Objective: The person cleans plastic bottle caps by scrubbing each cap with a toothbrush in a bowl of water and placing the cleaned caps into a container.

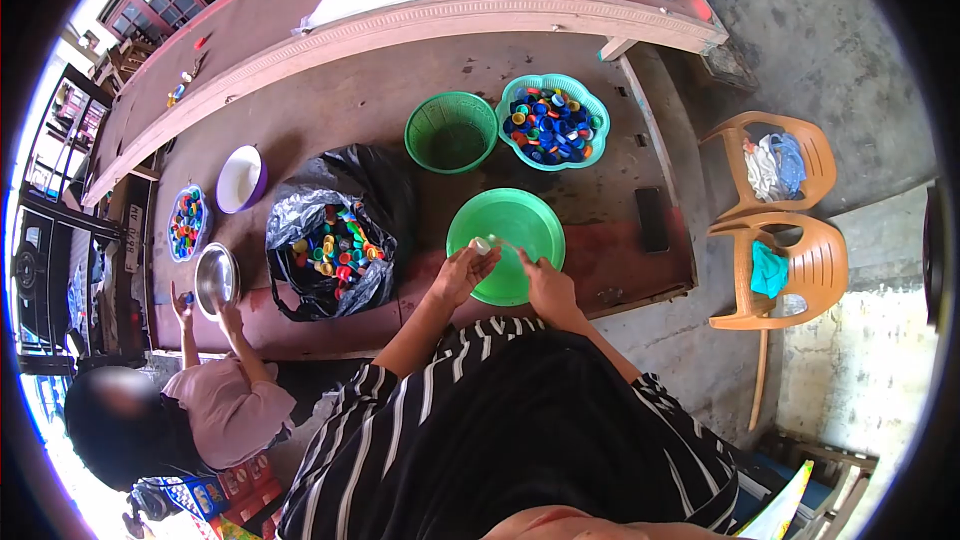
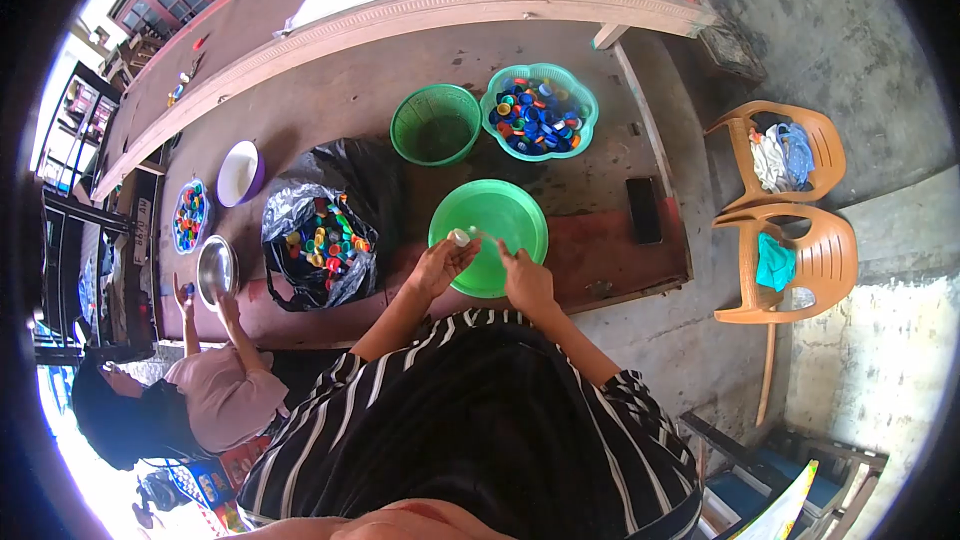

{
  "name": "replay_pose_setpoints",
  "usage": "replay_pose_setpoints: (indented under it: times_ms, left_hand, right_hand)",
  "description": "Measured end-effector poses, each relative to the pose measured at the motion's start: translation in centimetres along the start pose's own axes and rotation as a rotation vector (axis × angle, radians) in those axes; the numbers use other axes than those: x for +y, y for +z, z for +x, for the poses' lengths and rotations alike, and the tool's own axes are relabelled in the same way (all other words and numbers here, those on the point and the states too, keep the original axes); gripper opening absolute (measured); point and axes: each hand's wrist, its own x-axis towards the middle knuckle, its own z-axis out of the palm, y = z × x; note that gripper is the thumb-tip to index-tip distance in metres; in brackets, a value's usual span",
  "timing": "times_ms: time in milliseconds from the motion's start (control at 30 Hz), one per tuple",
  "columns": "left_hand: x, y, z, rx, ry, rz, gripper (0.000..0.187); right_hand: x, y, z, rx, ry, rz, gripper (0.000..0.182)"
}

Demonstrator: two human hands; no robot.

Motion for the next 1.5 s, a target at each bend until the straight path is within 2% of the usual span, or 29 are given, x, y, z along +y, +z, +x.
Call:
replay_pose_setpoints:
  times_ms: [100, 200, 300, 400, 433, 500, 600, 633, 700, 800, 900, 1000, 1133, 1233, 1333, 1400, 1500]
  left_hand:
    - [0.1, 1.4, -0.5, 0.111, 0.017, 0.082, 0.031]
    - [-0.1, 1.7, -0.3, 0.256, 0.068, 0.276, 0.031]
    - [-0.4, 1.0, 0.3, 0.317, 0.171, 0.492, 0.035]
    - [-0.6, 0.0, 0.8, 0.343, 0.228, 0.616, 0.036]
    - [-0.7, -0.2, 1.0, 0.348, 0.235, 0.645, 0.036]
    - [-0.7, -0.5, 1.4, 0.321, 0.223, 0.589, 0.037]
    - [-1.3, -0.3, 1.7, 0.313, 0.200, 0.508, 0.037]
    - [-1.3, -0.1, 1.6, 0.319, 0.195, 0.483, 0.036]
    - [-1.1, 0.1, 1.5, 0.305, 0.221, 0.588, 0.033]
    - [-1.1, 0.0, 1.9, 0.296, 0.255, 0.651, 0.030]
    - [-0.9, 0.5, 1.6, 0.321, 0.276, 0.721, 0.028]
    - [-0.9, 0.6, 1.4, 0.325, 0.263, 0.756, 0.028]
    - [-0.8, -0.1, 1.8, 0.350, 0.236, 0.711, 0.028]
    - [-0.9, -0.8, 1.9, 0.358, 0.313, 0.878, 0.030]
    - [-1.3, -0.6, 2.0, 0.301, 0.333, 0.811, 0.032]
    - [-1.2, -0.2, 2.2, 0.292, 0.327, 0.762, 0.033]
    - [-0.9, 0.4, 1.9, 0.290, 0.274, 0.590, 0.036]
  right_hand:
    - [2.0, 1.8, 1.6, 0.092, 0.035, -0.055, 0.053]
    - [2.6, 2.4, 1.9, 0.085, -0.063, -0.208, 0.053]
    - [1.1, 0.2, 1.4, 0.042, -0.011, -0.066, 0.047]
    - [-0.6, -1.5, -0.2, 0.118, -0.054, 0.124, 0.049]
    - [-0.7, -1.2, -0.6, 0.078, -0.044, 0.123, 0.049]
    - [-0.6, -0.8, -1.2, 0.000, -0.016, 0.121, 0.049]
    - [0.2, -0.8, -1.3, 0.081, 0.050, 0.112, 0.049]
    - [0.1, -1.1, -1.4, 0.060, 0.009, 0.122, 0.049]
    - [-0.4, -1.7, -1.8, 0.017, -0.070, 0.150, 0.049]
    - [0.5, -0.4, -0.9, 0.040, 0.025, 0.049, 0.054]
    - [2.3, 1.4, 0.9, 0.125, 0.020, 0.025, 0.051]
    - [2.5, 2.0, 1.9, -0.032, 0.004, -0.138, 0.050]
    - [0.5, -0.5, 0.6, 0.021, -0.015, 0.037, 0.049]
    - [-0.8, -1.8, -0.8, 0.005, -0.006, 0.112, 0.048]
    - [-0.4, -1.5, -1.0, -0.005, 0.048, 0.098, 0.049]
    - [-0.1, -1.7, -1.0, 0.056, 0.041, 0.145, 0.049]
    - [-0.7, -2.0, -1.5, -0.008, -0.016, 0.105, 0.049]
